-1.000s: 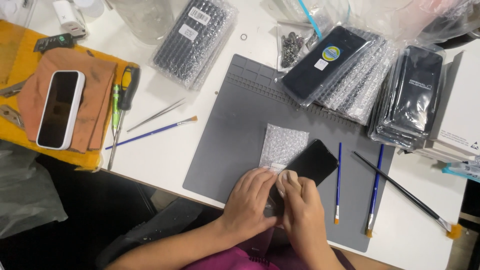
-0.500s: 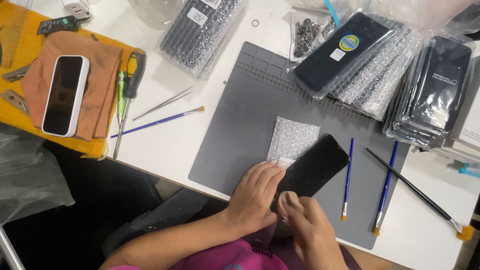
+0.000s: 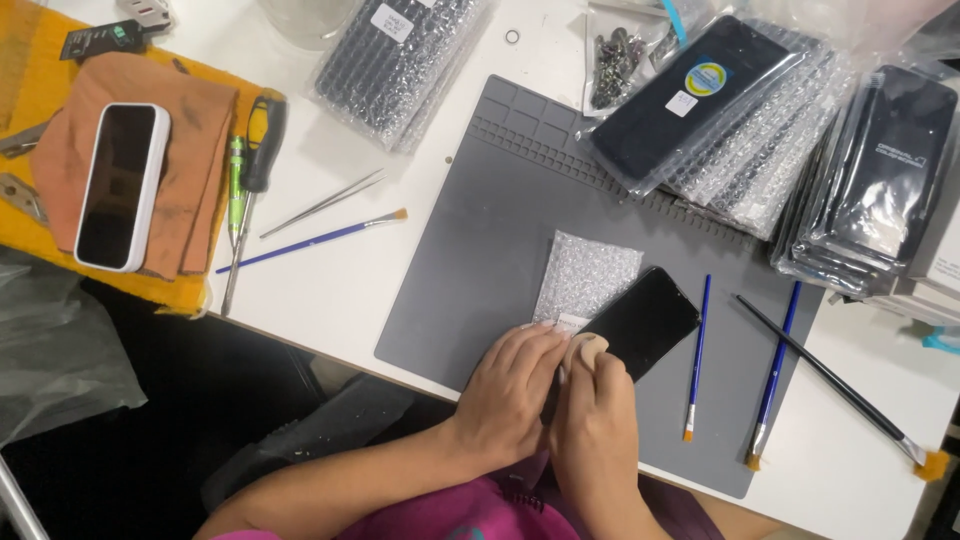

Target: Cleaning a smartphone screen and internal frame using a brush and cloth on a repair bench.

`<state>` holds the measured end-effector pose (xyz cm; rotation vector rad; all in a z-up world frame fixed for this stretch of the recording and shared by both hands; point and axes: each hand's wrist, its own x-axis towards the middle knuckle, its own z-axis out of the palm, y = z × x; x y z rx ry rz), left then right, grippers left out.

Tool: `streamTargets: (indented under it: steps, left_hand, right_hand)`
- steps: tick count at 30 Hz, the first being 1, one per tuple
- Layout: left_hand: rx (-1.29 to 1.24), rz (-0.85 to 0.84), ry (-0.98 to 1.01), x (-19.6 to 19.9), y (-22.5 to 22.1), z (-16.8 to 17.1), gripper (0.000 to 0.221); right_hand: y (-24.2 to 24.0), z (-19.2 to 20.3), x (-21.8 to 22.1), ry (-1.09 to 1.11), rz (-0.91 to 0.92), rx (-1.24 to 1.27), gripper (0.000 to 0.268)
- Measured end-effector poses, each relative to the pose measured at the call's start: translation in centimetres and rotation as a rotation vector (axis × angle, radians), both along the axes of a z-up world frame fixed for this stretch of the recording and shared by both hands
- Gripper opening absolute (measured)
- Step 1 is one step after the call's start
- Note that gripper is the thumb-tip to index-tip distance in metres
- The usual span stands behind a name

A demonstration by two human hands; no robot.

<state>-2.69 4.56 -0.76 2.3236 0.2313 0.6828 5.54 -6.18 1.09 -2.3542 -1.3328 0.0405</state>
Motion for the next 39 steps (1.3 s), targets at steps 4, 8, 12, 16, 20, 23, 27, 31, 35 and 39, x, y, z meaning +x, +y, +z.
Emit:
streamTargets:
  steps: [4,8,12,16,20,23,27,31,35,39]
  left_hand:
    - [-0.012,0.016,0.007,0.2,-0.1,-0.1,0.044]
    - [0.013,0.029,-0.012,0.2,0.0,0.0,0.034]
    - [-0.007,-0.004,0.01,0.0,-0.1,-0.3,0.047]
    - [0.025,0.017,0.001,0.1,0.1,0.0,0.051]
    - [0.036,0.003,0.032,-0.1,-0.1,-0.7,0.07]
    - [0.069,0.001,0.064,-0.2,-0.2,-0.8,0.081]
    - [0.118,0.026,0.037,0.1,0.0,-0.2,0.078]
    - [0.11,0.045,0.063,0.1,-0.2,-0.4,0.084]
    - [0.12,0.043,0.048,0.1,-0.2,-0.1,0.084]
    - [0.084,0.051,0.036,0.1,-0.4,-0.7,0.083]
  right_hand:
    - [-0.6,-0.6,-0.9,-0.149,0.029,0.021,0.029]
    - [-0.7,0.3,-1.0,-0.258,0.157,0.013,0.018]
    - [-2.9,0.7,0.1,-0.218,0.255,-0.073,0.021]
    - [-5.6,0.2,2.2,-0.121,0.369,-0.171,0.029]
    - [-6.8,1.6,3.4,-0.055,0.478,-0.213,0.033]
    - [-7.9,1.8,3.9,0.027,0.499,-0.206,0.028]
    - [-9.4,2.0,4.9,0.376,0.37,-0.241,0.049]
    - [-9.3,4.8,7.2,0.436,0.154,-0.14,0.051]
    - [-6.9,5.0,7.2,0.239,-0.244,0.056,0.038]
    - [-3.7,2.2,5.8,0.145,0.101,0.138,0.051]
